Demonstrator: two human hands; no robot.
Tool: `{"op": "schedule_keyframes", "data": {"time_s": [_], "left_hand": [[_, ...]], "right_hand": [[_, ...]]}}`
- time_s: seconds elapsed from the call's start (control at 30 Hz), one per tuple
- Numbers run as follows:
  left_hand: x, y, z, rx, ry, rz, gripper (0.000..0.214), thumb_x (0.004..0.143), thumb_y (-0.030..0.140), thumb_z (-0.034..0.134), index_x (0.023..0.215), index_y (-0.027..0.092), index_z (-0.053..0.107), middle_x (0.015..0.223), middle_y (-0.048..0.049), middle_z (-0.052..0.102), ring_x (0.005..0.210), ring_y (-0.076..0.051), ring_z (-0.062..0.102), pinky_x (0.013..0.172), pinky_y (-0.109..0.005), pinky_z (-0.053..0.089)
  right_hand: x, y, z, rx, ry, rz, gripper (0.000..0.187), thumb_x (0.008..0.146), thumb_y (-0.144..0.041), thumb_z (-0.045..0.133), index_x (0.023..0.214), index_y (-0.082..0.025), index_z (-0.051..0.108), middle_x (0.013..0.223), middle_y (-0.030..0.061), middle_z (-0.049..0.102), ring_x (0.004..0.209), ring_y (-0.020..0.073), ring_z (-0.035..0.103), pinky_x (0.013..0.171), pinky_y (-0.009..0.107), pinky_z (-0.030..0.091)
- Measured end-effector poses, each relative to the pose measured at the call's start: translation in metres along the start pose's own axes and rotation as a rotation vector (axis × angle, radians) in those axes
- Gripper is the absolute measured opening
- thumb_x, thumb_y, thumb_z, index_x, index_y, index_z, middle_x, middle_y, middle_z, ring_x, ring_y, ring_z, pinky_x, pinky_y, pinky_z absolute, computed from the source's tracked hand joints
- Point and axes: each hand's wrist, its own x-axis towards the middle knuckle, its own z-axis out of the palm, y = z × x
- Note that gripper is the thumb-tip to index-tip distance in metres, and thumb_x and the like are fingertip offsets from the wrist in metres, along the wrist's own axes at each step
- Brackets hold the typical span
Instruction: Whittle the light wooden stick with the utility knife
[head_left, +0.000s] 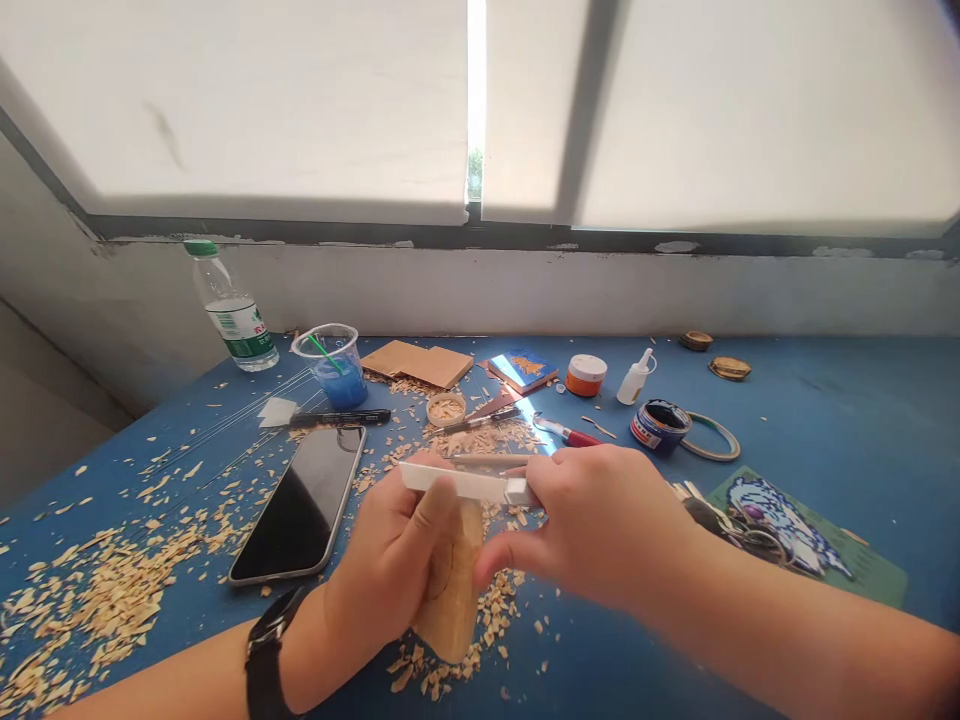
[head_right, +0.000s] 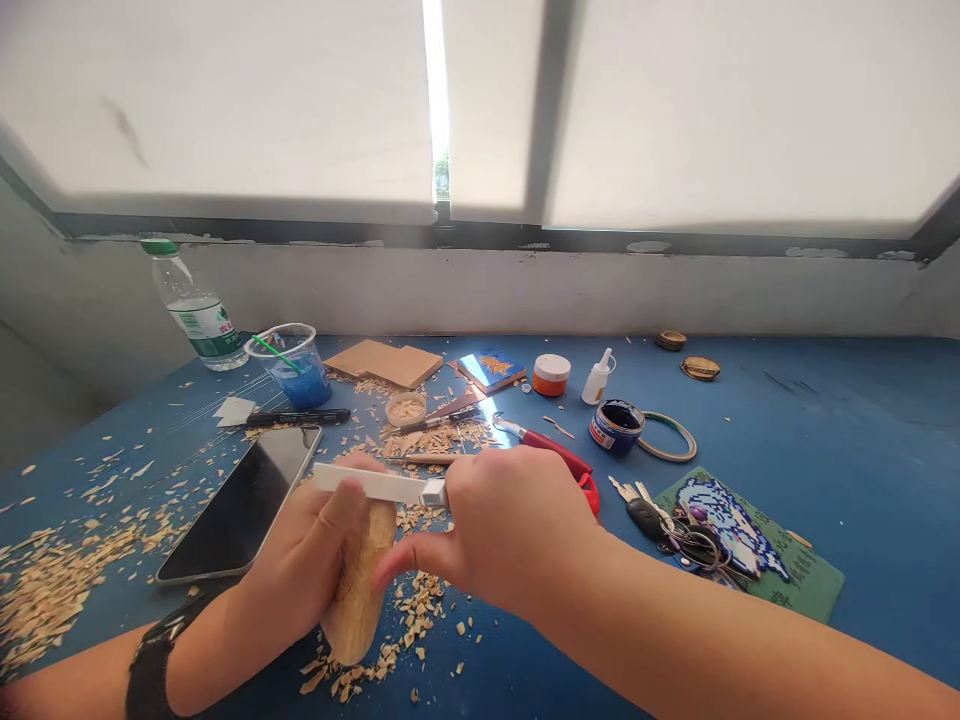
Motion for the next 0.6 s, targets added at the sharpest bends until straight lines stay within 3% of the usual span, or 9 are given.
{"op": "schedule_keyframes", "data": {"time_s": [0.17, 0.3, 0.43, 0.6], "left_hand": [[-0.004, 0.006, -0.006, 0.085, -0.148, 0.171, 0.059, 0.099, 0.073, 0.034, 0.107, 0.022, 0.061, 0.095, -0.0052, 0.063, 0.082, -0.023, 0.057, 0.075, -0.036, 0.044], [-0.004, 0.007, -0.008, 0.135, -0.204, 0.18, 0.061, 0.096, 0.078, 0.036, 0.11, 0.023, 0.059, 0.095, -0.0037, 0.061, 0.08, -0.023, 0.055, 0.075, -0.036, 0.044], [-0.003, 0.006, -0.007, 0.161, -0.186, 0.206, 0.056, 0.098, 0.074, 0.037, 0.107, 0.023, 0.059, 0.097, -0.0038, 0.06, 0.082, -0.023, 0.055, 0.076, -0.037, 0.044], [-0.003, 0.003, -0.005, 0.148, -0.116, 0.227, 0.052, 0.102, 0.067, 0.032, 0.104, 0.023, 0.06, 0.094, -0.0054, 0.06, 0.08, -0.023, 0.056, 0.075, -0.039, 0.044]], "right_hand": [[-0.003, 0.003, -0.012, 0.076, -0.138, -0.286, 0.049, 0.093, -0.066, 0.06, 0.073, -0.022, 0.07, 0.064, 0.0011, 0.065, 0.059, 0.0164, 0.056, 0.054, 0.03, 0.025], [-0.004, 0.003, -0.014, 0.097, -0.185, -0.318, 0.041, 0.093, -0.057, 0.065, 0.074, -0.022, 0.072, 0.064, 0.0016, 0.065, 0.059, 0.0153, 0.055, 0.055, 0.029, 0.026], [-0.003, 0.005, -0.009, 0.084, -0.128, -0.334, 0.039, 0.092, -0.056, 0.067, 0.072, -0.022, 0.07, 0.063, 0.0002, 0.065, 0.059, 0.0151, 0.056, 0.055, 0.029, 0.025], [-0.005, 0.004, 0.003, 0.019, 0.042, -0.294, 0.04, 0.091, -0.054, 0.068, 0.069, -0.021, 0.063, 0.063, -0.0008, 0.066, 0.055, 0.0153, 0.055, 0.055, 0.031, 0.022]]}}
